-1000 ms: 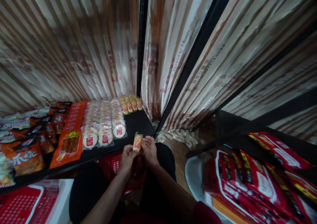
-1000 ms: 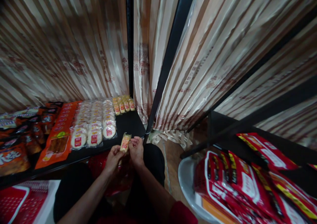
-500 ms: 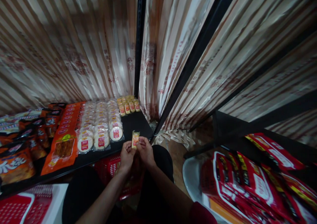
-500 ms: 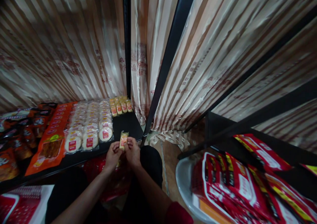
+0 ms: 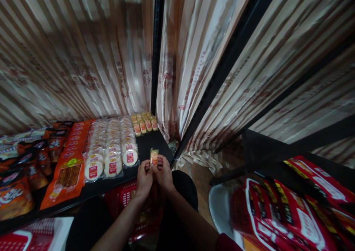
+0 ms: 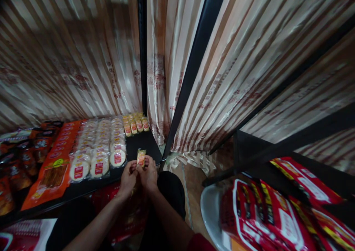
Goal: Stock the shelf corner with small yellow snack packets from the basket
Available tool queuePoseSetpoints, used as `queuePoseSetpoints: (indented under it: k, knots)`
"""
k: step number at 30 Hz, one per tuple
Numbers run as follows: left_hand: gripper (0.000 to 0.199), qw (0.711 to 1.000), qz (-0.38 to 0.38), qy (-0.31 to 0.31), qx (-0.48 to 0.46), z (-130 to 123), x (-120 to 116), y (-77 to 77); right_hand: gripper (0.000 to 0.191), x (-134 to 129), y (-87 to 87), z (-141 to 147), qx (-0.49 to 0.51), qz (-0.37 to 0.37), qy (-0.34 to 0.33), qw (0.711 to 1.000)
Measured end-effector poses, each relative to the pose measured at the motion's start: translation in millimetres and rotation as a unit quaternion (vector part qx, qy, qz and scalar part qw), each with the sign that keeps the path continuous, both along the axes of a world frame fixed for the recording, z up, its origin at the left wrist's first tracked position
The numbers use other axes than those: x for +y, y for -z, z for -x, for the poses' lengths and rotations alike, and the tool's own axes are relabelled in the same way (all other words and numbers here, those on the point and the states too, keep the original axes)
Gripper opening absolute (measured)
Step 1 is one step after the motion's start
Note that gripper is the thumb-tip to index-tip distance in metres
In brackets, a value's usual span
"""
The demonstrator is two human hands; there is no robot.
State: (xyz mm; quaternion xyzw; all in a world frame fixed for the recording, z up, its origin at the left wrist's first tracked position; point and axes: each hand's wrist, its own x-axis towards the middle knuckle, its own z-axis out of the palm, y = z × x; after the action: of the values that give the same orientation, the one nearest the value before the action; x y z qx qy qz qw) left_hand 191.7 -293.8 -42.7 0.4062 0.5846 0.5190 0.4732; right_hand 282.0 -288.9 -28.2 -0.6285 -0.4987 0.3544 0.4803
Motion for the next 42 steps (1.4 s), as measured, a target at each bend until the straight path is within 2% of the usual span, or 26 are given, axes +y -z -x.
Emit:
queuePoseSetpoints:
  k: [7,15,24,34,42]
  knots:
    - [0.036,0.995,0.049,0.003,0.086,0,12,-10.4,0.039,13,2.8,1,-0.064,0.015,0.029,0.997]
    - [0.031,0.985,0.069,0.036,0.155,-1,23,-22.6,0.036,23,12.5,4,-0.069,0.012,0.026,0.997]
    - [0.032,0.981,0.059,0.044,0.178,-1,29,-29.1,0.040,30,17.4,7,-0.094,-0.019,0.019,0.995]
    - [0.038,0.977,0.075,0.033,0.196,-12,37,-41.5,0.039,51,20.1,11,-0.147,-0.038,0.001,0.988]
    - [0.032,0.991,0.021,0.003,0.135,-11,47,-34.6,0.043,70,16.8,22,-0.163,-0.029,-0.016,0.986]
